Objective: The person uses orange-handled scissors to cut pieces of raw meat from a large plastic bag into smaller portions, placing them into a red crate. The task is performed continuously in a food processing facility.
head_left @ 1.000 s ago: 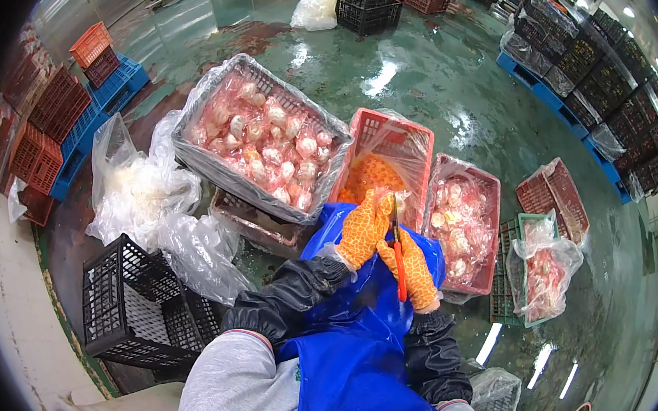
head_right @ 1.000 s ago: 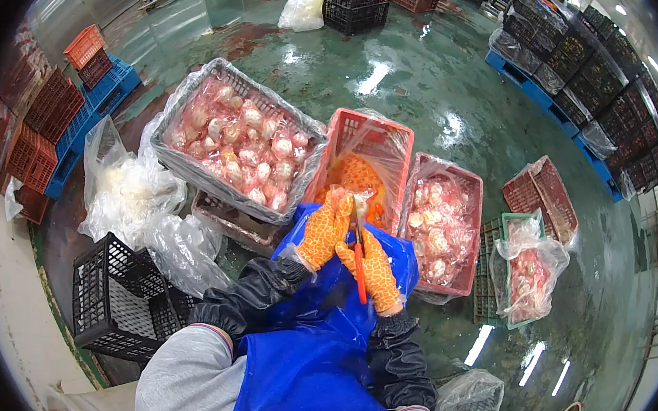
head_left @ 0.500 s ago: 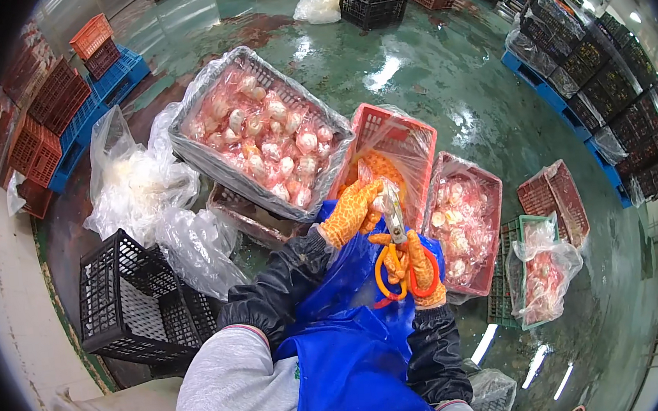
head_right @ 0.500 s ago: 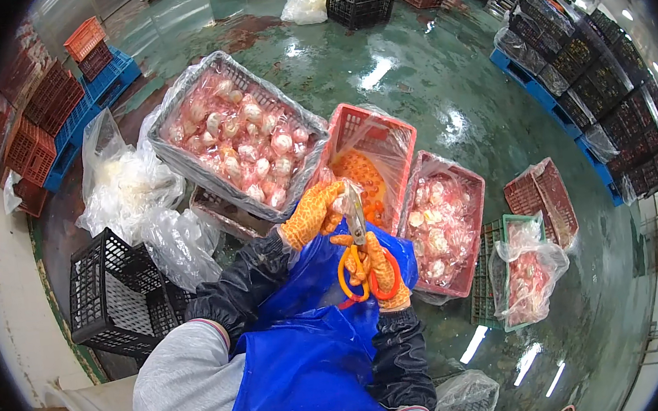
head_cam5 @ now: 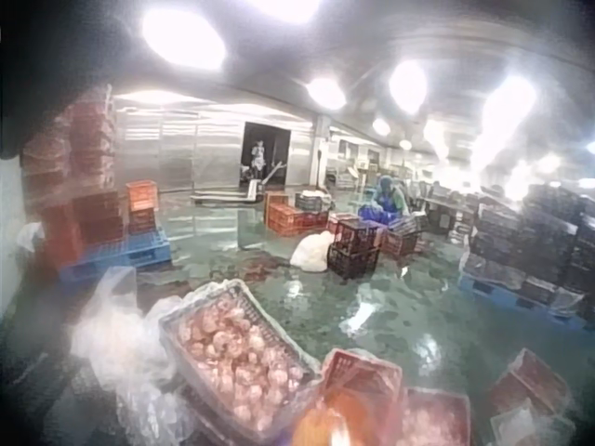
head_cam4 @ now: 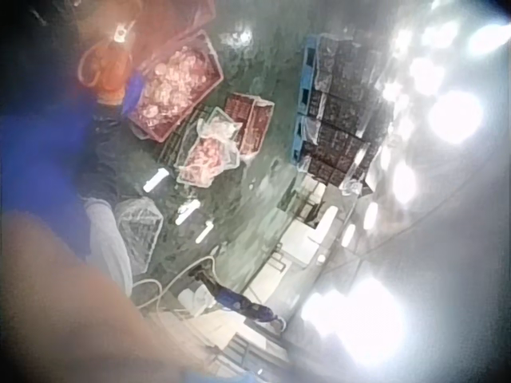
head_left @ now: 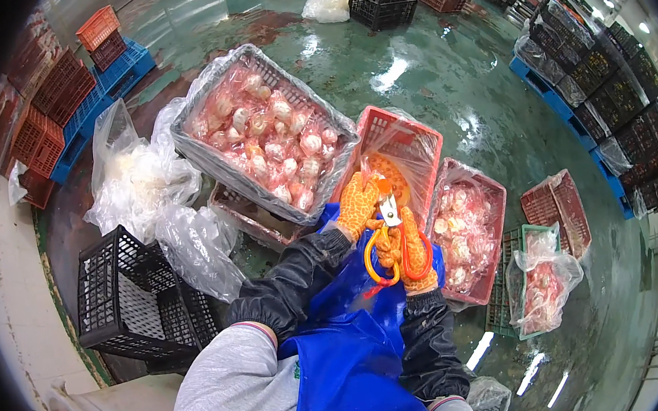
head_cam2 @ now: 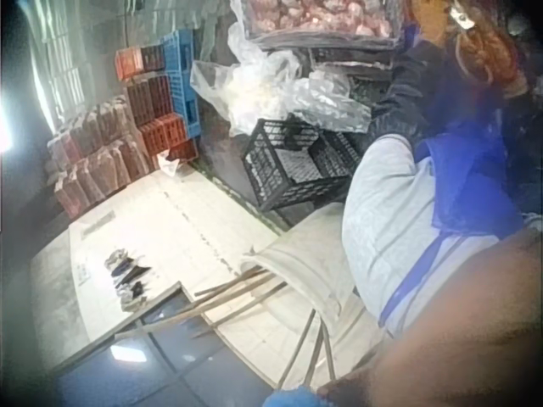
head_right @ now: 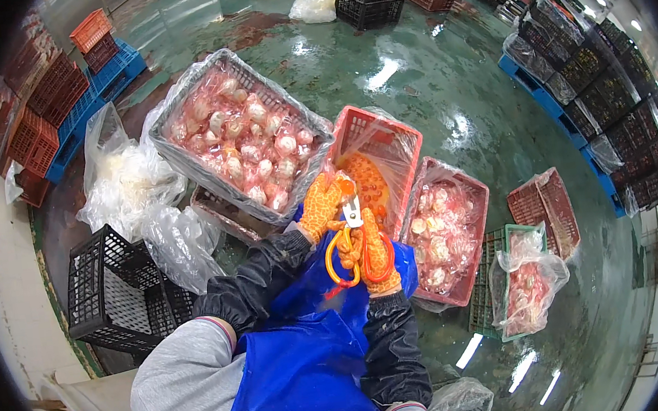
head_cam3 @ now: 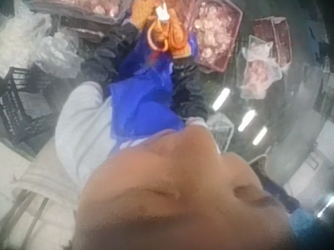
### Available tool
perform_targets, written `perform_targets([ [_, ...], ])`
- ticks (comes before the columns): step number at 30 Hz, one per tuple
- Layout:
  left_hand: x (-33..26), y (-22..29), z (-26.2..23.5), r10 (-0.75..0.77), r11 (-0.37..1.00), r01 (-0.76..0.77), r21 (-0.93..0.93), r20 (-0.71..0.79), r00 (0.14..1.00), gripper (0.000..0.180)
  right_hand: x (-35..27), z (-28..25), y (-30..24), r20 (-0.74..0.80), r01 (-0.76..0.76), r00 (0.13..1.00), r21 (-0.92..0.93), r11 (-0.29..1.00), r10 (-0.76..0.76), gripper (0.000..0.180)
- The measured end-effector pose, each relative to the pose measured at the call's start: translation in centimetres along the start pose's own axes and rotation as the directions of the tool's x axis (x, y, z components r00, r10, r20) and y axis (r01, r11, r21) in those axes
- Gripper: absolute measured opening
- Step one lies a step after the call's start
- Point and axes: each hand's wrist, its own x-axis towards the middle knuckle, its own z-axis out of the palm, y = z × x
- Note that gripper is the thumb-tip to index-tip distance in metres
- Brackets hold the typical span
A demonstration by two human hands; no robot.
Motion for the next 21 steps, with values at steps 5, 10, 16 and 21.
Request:
perform_targets([
  [5, 1.0, -0.2, -0.1, -0.026, 0.957, 0.041, 0.287, -0.058, 0.998, 0.022, 1.1, -1.0, -0.9, -0.074, -0.013, 0.997, -0.127, 0.992, 0.004, 0.069],
  [10, 1.8, -2.8, -1.0, -0.055, 0.998, 0.054, 0.024, 0.037, 0.998, 0.024, 0.8, 0.2, -0.9, -0.232, 0.003, 0.967, -0.404, 0.915, -0.105, 0.058],
  [16, 1.0, -3.2, -0.4, 0.078, 0.914, -0.126, 0.385, 0.139, 0.987, 0.048, -1.6, -0.1, -0.6, -0.263, 0.172, 0.898, -0.524, 0.834, -0.351, 0.051],
  [21, 0.9, -0.1, -3.9, 0.278, 0.685, -0.259, 0.681, 0.085, 0.957, 0.058, -4.0, -4.4, 1.9, -0.436, 0.697, 0.63, -0.048, 0.716, -0.643, 0.04],
])
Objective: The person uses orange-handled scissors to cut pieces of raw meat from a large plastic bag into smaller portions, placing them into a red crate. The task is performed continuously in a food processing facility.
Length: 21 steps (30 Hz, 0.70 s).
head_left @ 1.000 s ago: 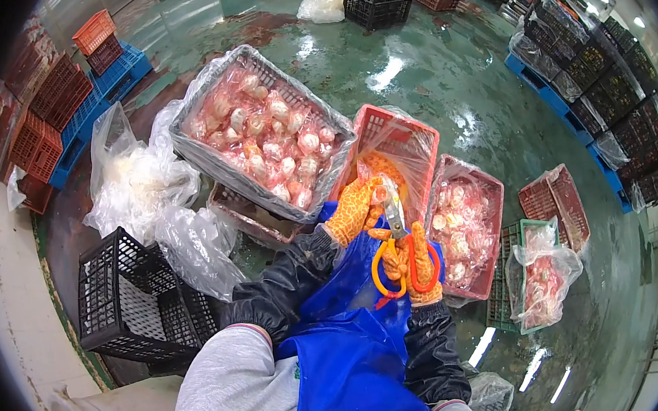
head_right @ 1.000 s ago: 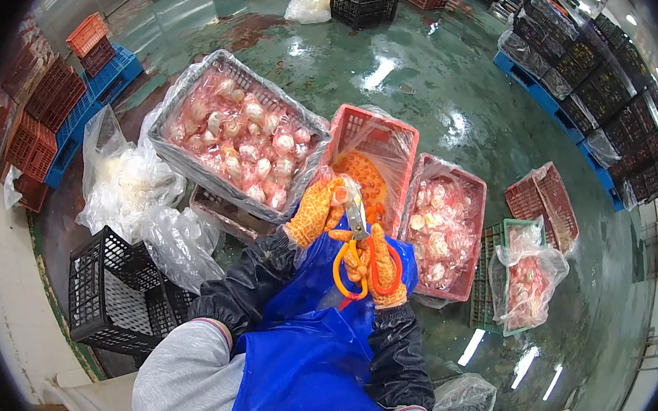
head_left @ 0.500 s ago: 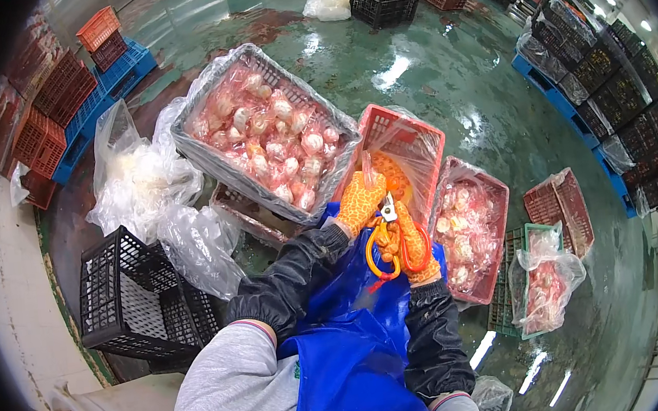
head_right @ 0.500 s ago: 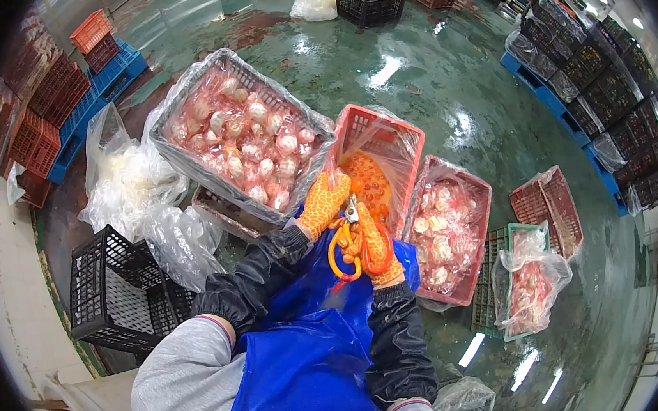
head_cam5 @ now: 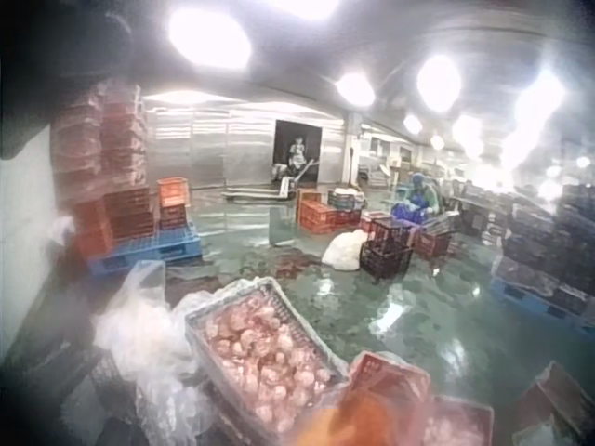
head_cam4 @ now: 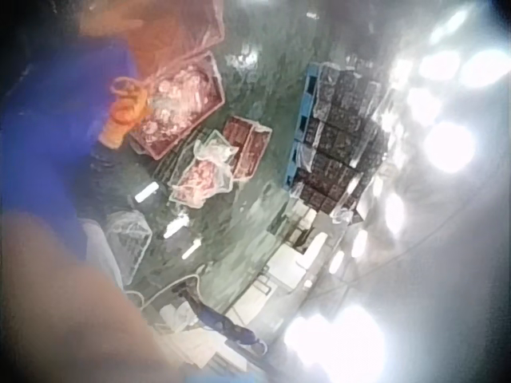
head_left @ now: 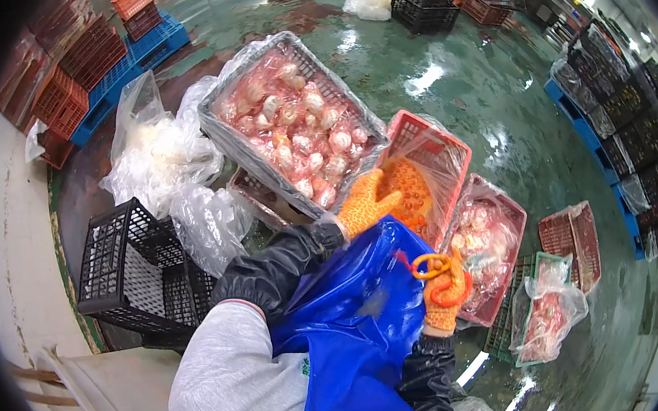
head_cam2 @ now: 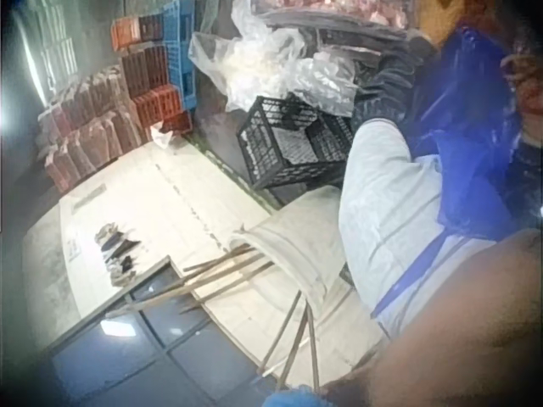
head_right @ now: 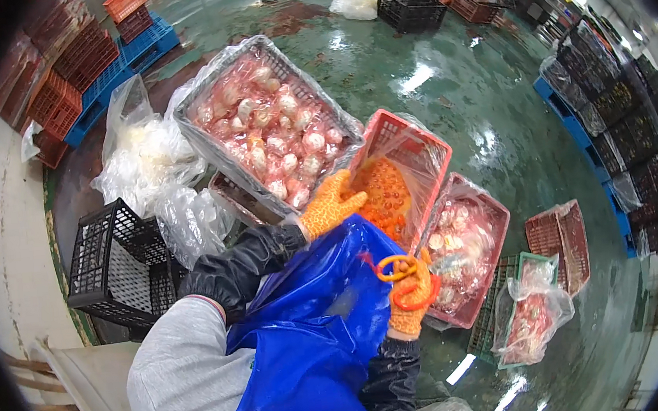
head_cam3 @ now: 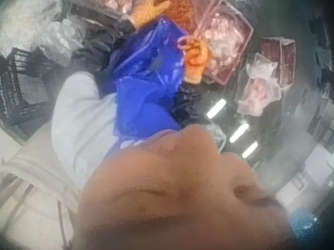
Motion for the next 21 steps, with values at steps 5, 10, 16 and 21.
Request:
perform_targets([
  [5, 4.8, -7.8, -2.7, -0.055, 0.893, 0.226, 0.389, -0.405, 0.913, 0.066, -1.2, -3.2, -0.3, 0.004, -0.025, 1.0, -0.062, 0.998, 0.025, 0.04],
  [10, 11.2, -11.1, -4.9, -0.452, 0.839, 0.491, 0.234, -0.205, 0.868, 0.067, -1.3, -2.4, 0.3, 0.013, 0.051, 0.999, -0.148, 0.988, -0.049, 0.038],
  [16, 12.5, -15.6, -3.3, -0.309, 0.853, 0.35, 0.387, -0.166, 0.937, 0.043, -1.8, -1.7, 0.1, 0.022, 0.081, 0.997, -0.242, 0.967, -0.078, 0.043],
  [21, 9.1, -14.1, -4.6, -0.201, 0.961, 0.244, 0.128, -0.282, 0.938, 0.022, -1.2, -1.8, 0.2, -0.004, -0.006, 1.0, -0.179, 0.984, 0.005, 0.044],
])
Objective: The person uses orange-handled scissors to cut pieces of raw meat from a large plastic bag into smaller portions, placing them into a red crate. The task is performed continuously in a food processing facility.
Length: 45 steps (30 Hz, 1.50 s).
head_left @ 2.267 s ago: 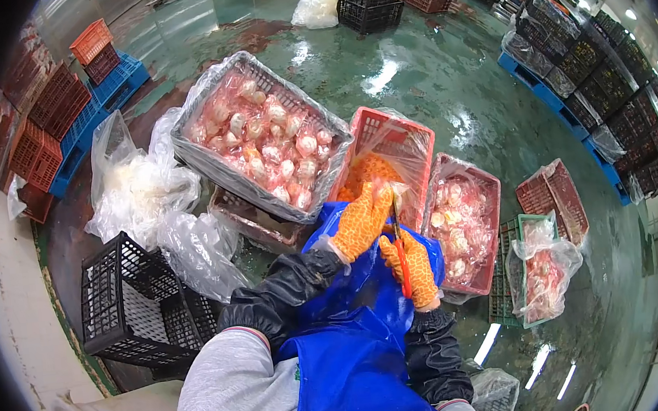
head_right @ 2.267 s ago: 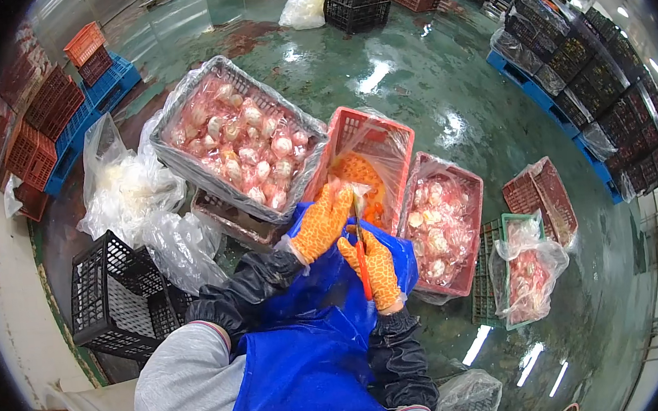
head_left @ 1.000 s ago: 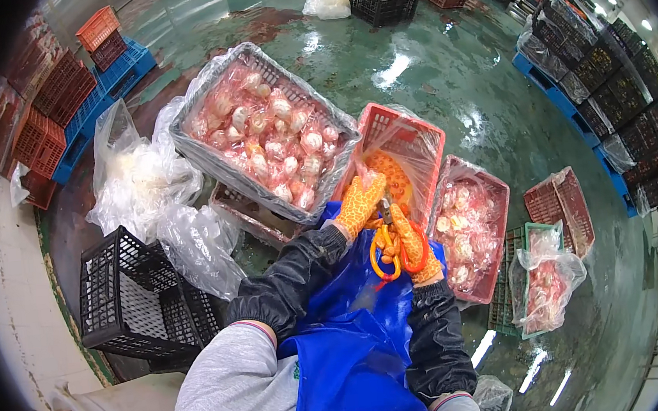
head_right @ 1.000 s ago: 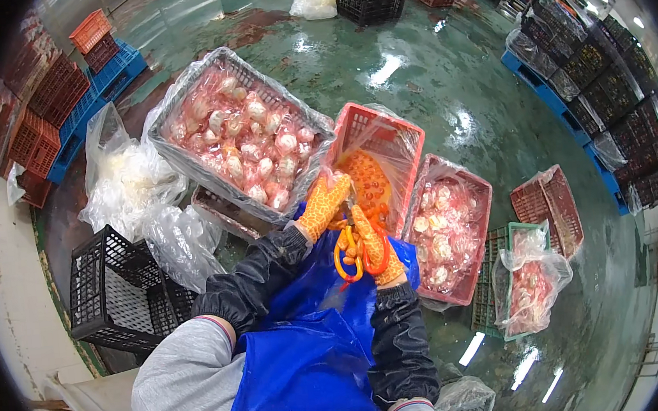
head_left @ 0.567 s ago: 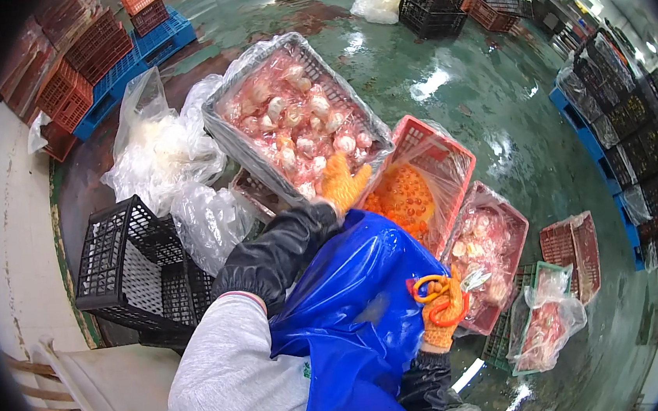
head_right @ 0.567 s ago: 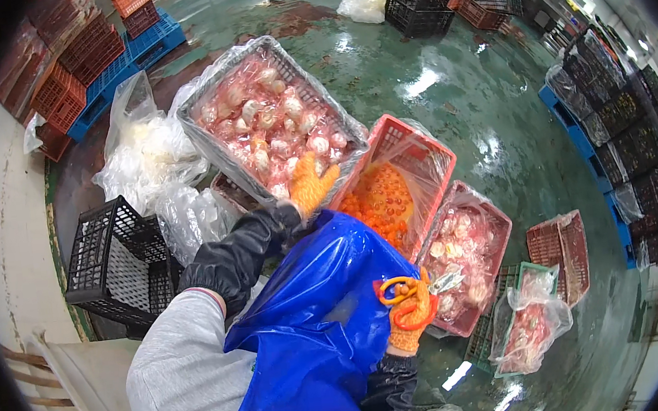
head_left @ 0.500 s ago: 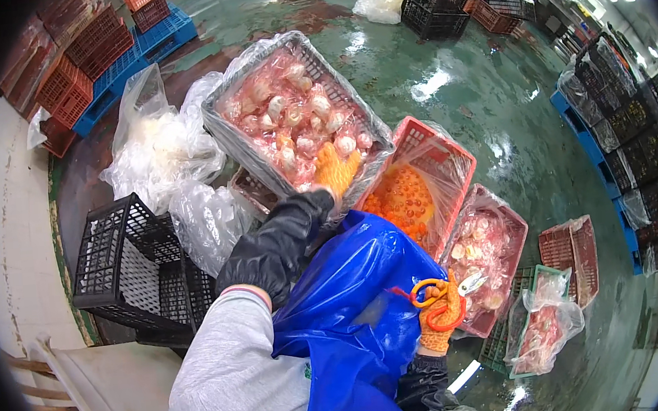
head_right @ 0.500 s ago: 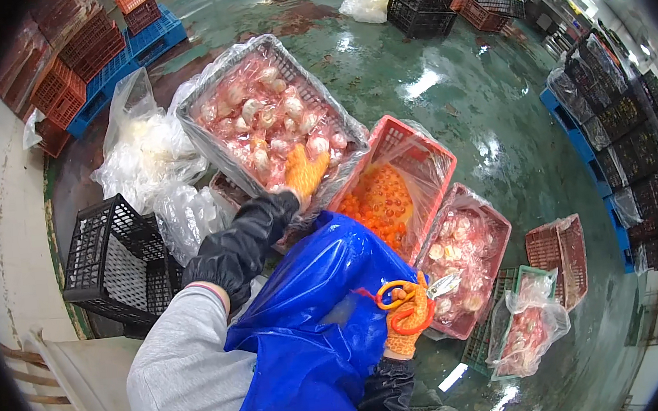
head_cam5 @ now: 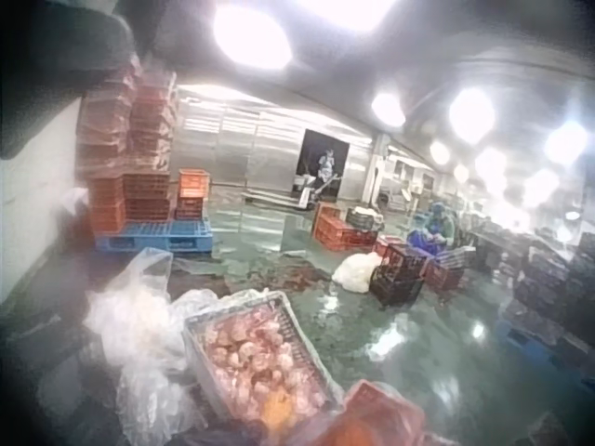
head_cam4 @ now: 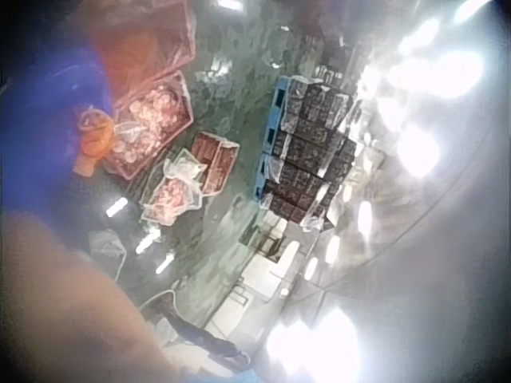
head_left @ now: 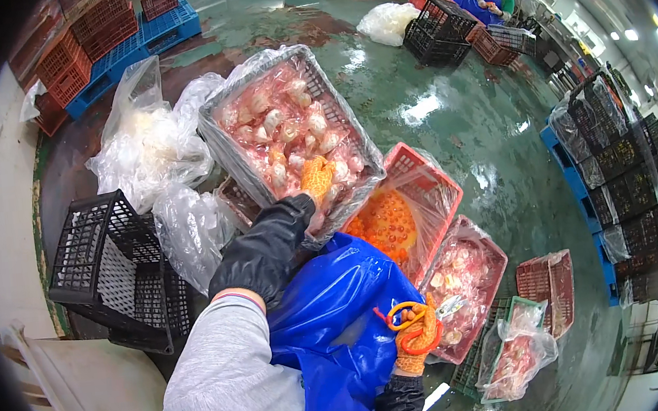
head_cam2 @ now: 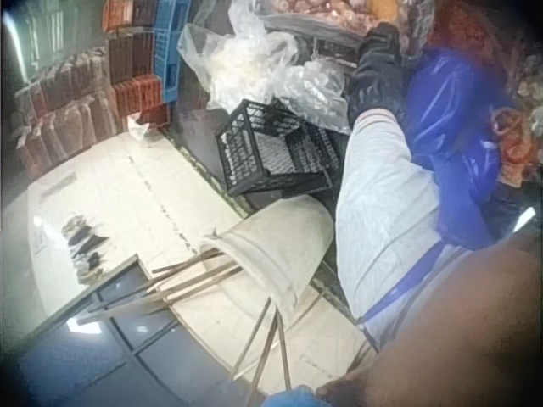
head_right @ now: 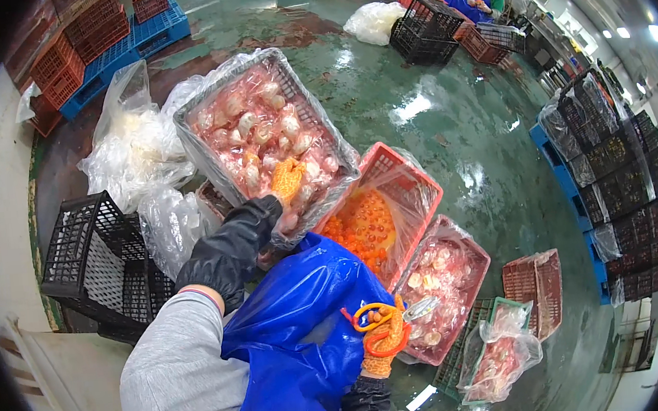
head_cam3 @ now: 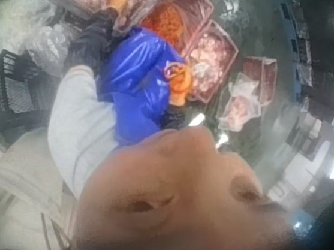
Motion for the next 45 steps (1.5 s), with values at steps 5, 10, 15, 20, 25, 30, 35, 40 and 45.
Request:
perform_targets([
  [5, -5.0, 4.6, -2.2, -0.108, 0.682, 0.312, -0.661, 0.332, 0.937, 0.021, 1.1, 0.2, -0.2, 0.116, -0.183, 0.965, -0.356, 0.917, 0.237, 0.037],
  [10, -11.2, 9.8, -0.4, 0.036, 0.577, 0.346, -0.74, 0.446, 0.894, 0.01, 1.3, 7.2, 0.7, 0.473, 0.511, 0.831, -0.857, 0.064, -0.292, 0.046],
  [15, -14.1, 11.9, 2.3, -0.038, 0.493, 0.425, -0.759, 0.47, 0.882, 0.008, 2.2, 8.2, 0.0, 0.458, 0.443, 0.831, -0.888, -0.123, -0.315, 0.05],
  [20, -14.5, 10.0, 2.8, -0.055, 0.414, 0.559, -0.719, 0.593, 0.803, 0.006, 3.9, 4.3, 1.5, 0.338, 0.518, 0.806, -0.8, 0.303, -0.486, 0.045],
  [25, -15.9, 13.1, -0.5, 0.102, 0.276, 0.682, -0.677, 0.726, 0.68, 0.008, 2.9, 5.2, -1.1, 0.072, 0.082, 0.996, -0.335, 0.939, -0.061, 0.036],
  [30, -18.6, 15.3, -0.3, 0.116, 0.555, 0.52, -0.649, 0.68, 0.724, 0.018, 1.3, 8.3, -1.2, 0.197, 0.179, 0.977, -0.554, 0.813, -0.081, 0.03],
  [35, -20.6, 17.3, -2.1, 0.041, 0.584, 0.688, -0.432, 0.861, 0.506, 0.041, 1.1, 8.8, 0.6, 0.127, 0.192, 0.979, -0.301, 0.934, -0.16, 0.03],
  [40, -20.3, 17.7, -3.0, 0.009, 0.72, 0.589, -0.368, 0.853, 0.522, 0.043, 1.3, 6.9, 1.3, 0.145, 0.185, 0.98, -0.398, 0.899, -0.137, 0.03],
  [45, -21.0, 17.6, -2.2, -0.001, 0.798, 0.464, -0.385, 0.769, 0.64, 0.039, 1.6, 6.5, 0.6, 0.456, 0.639, 0.763, -0.639, 0.429, -0.458, 0.031],
])
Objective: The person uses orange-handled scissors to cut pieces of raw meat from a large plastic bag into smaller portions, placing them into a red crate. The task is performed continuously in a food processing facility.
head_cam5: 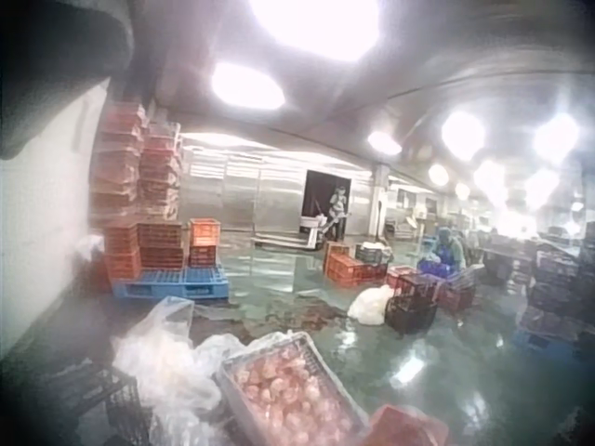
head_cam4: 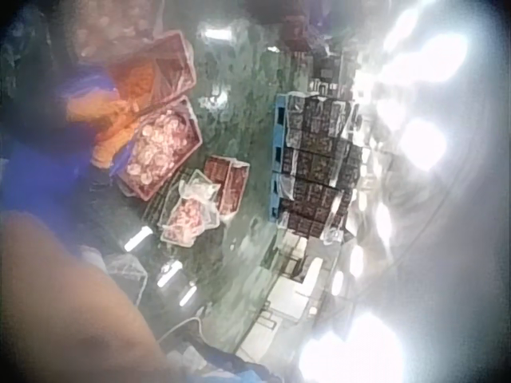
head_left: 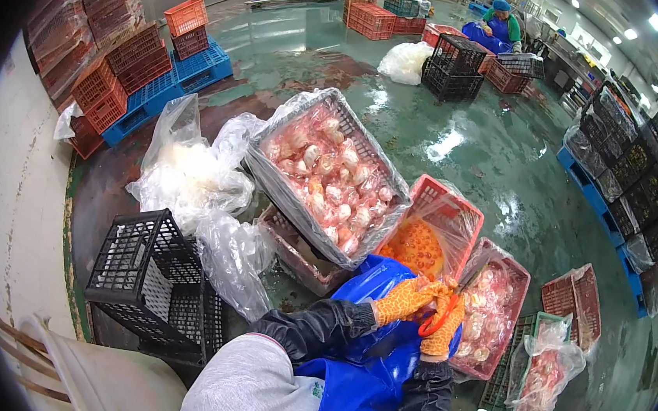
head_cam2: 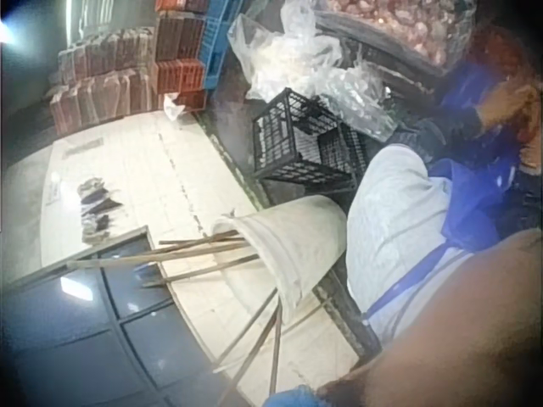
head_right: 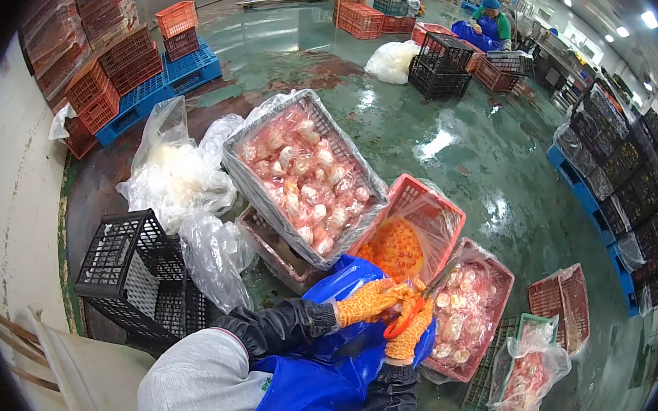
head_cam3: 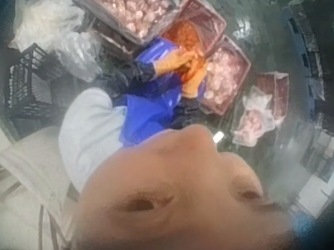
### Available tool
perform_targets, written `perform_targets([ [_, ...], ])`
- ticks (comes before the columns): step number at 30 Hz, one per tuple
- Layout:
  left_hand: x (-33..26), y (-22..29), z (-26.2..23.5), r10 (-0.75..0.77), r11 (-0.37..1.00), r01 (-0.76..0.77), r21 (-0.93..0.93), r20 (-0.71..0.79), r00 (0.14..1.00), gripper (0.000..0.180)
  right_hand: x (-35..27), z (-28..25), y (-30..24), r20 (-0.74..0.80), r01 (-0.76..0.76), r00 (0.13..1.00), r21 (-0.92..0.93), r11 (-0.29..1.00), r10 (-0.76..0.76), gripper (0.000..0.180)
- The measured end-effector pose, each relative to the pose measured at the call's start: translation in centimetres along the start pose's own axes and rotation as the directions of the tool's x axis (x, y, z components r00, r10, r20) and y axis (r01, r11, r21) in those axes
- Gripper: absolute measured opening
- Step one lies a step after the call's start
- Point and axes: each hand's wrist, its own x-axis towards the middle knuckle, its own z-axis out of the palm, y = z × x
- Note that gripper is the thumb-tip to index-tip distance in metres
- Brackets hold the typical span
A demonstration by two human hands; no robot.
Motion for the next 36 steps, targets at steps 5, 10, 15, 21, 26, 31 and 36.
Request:
perform_targets([
  [5, 0.2, -0.3, -0.7, -0.102, 0.994, 0.103, -0.025, 0.038, 0.994, 0.041, -0.1, -1.2, 0.1, 0.163, -0.51, 0.859, 0.351, 0.786, 0.485, 0.032],
  [10, 1.4, 1.2, -3.8, 0.084, 0.97, -0.14, -0.198, -0.265, 0.96, 0.038, -0.6, -1.4, -1.6, 0.185, -0.553, 0.831, 0.383, 0.74, 0.525, 0.036],
  [15, 3.6, 0.8, -5.8, 0.17, 0.903, -0.357, -0.241, -0.563, 0.809, 0.027, -0.7, -0.8, -6.0, 0.371, -0.399, 0.83, -0.126, 0.908, 0.416, 0.04],
  [21, 3.1, -0.5, -3.2, 0.244, 0.906, -0.378, -0.191, -0.493, 0.835, 0.021, -0.9, 0.9, -3.8, 0.39, -0.209, 0.885, -0.156, 0.965, 0.255, 0.043],
  [26, 2.9, -0.5, -2.9, 0.269, 0.943, -0.327, -0.07, -0.422, 0.866, 0.024, -0.6, 0.5, -4.3, 0.39, -0.59, 0.702, -0.15, 0.793, 0.596, 0.043],
  [31, 4.2, -2.6, -3.2, 0.333, 0.942, -0.327, 0.077, -0.346, 0.877, 0.017, -0.8, 0.3, -1.9, 0.389, -0.387, 0.828, -0.129, 0.913, 0.405, 0.04],
  [36, 2.5, 2.5, -4.2, -0.009, 1.0, 0.014, 0.023, -0.175, 0.985, 0.023, 0.4, -0.2, -5.1, 0.424, -0.756, 0.555, -0.101, 0.646, 0.716, 0.044],
])
